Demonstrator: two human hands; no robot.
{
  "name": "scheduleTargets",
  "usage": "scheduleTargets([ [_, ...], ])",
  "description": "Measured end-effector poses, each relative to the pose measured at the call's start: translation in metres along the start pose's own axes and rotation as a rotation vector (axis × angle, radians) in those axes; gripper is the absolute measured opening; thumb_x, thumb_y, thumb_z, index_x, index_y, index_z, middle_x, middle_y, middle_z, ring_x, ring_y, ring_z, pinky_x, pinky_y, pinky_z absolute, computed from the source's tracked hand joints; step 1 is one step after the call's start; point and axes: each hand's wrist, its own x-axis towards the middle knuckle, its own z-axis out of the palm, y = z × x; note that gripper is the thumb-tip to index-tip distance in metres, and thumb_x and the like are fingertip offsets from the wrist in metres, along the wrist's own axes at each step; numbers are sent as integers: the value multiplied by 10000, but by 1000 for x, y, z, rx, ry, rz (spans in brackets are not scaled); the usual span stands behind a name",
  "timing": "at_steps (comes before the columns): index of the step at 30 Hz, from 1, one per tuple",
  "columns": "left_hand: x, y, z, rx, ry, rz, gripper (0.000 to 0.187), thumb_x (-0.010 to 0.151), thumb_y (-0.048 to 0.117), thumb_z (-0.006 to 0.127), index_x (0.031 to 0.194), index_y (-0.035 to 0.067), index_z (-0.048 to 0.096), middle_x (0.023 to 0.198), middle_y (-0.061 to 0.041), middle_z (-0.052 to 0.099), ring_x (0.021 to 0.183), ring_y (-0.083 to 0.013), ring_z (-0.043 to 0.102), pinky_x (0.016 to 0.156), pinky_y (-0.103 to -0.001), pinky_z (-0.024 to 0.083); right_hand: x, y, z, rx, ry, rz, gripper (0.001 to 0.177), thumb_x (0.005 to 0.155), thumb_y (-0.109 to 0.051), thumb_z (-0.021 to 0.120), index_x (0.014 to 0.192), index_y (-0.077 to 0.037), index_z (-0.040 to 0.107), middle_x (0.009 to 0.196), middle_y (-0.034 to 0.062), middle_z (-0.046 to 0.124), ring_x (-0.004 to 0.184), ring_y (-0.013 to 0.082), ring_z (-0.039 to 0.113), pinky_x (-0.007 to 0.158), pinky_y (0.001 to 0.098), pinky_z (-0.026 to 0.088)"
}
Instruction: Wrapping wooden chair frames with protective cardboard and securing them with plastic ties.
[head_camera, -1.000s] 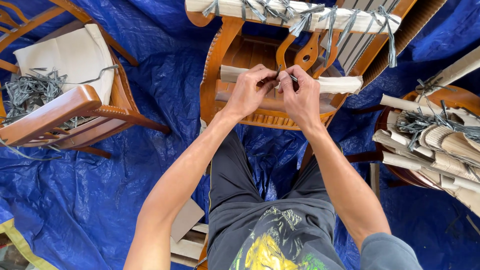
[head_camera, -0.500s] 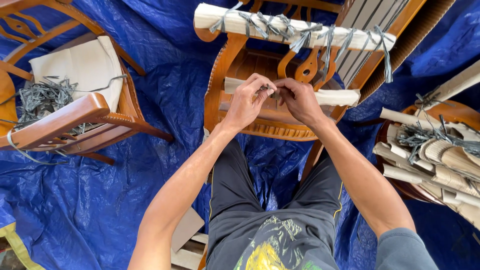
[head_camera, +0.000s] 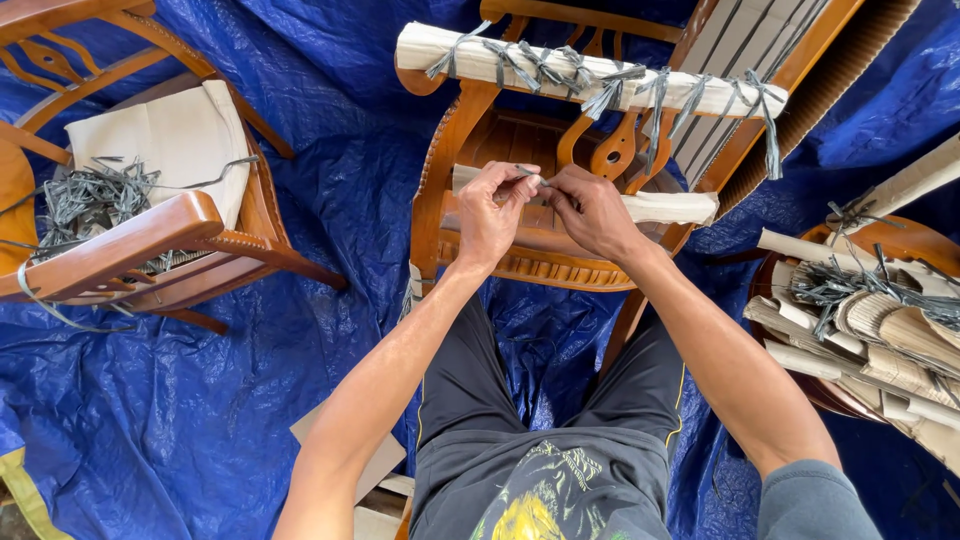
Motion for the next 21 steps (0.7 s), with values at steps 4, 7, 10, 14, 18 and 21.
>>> scheduleTargets([
  [4,-9,-7,-1,-138,114,-171,149,975,79,718,1087,-18,736,930,-59,763,811,-100,716,747,-235,600,2,0,-1,61,-27,52,164,1027,-87,617,1068,19,735,897,129,648,728,249,601,636,386,466],
  [7,-18,-10,1,-166,183,-221,145,980,93,720,1079,-13,730,922,-57,750,811,-99,719,740,-232,596,-2,9,2,158,-38,140,188,1053,-114,595,1074,25,720,872,108,628,720,192,571,638,357,464],
  [10,-28,-21,3,-198,215,-164,119,1017,76,701,1097,-11,701,924,-58,732,823,-103,701,751,-237,592,0,11,0,234,-53,235,214,1073,-154,573,1058,23,693,849,67,633,726,134,566,649,318,481],
  [14,-46,-12,4,-308,143,-80,150,1077,133,597,1183,34,638,1010,-37,699,905,-118,725,811,-256,619,4,6,-9,216,-130,357,243,1068,-226,570,1047,-9,679,782,19,642,703,103,557,623,292,471],
  [18,-36,-6,4,-338,80,-234,286,1070,236,493,1285,89,609,968,-9,697,823,-96,699,736,-255,604,2,20,-14,274,-180,335,247,1065,-253,577,1032,-24,663,787,2,626,708,93,542,623,282,465],
  [21,-27,-6,12,78,-163,-254,306,950,182,643,1212,26,665,858,-90,732,701,-152,681,669,-309,558,2,17,-19,309,-210,314,254,1072,-273,595,1029,-29,652,781,7,588,704,93,504,618,285,440],
])
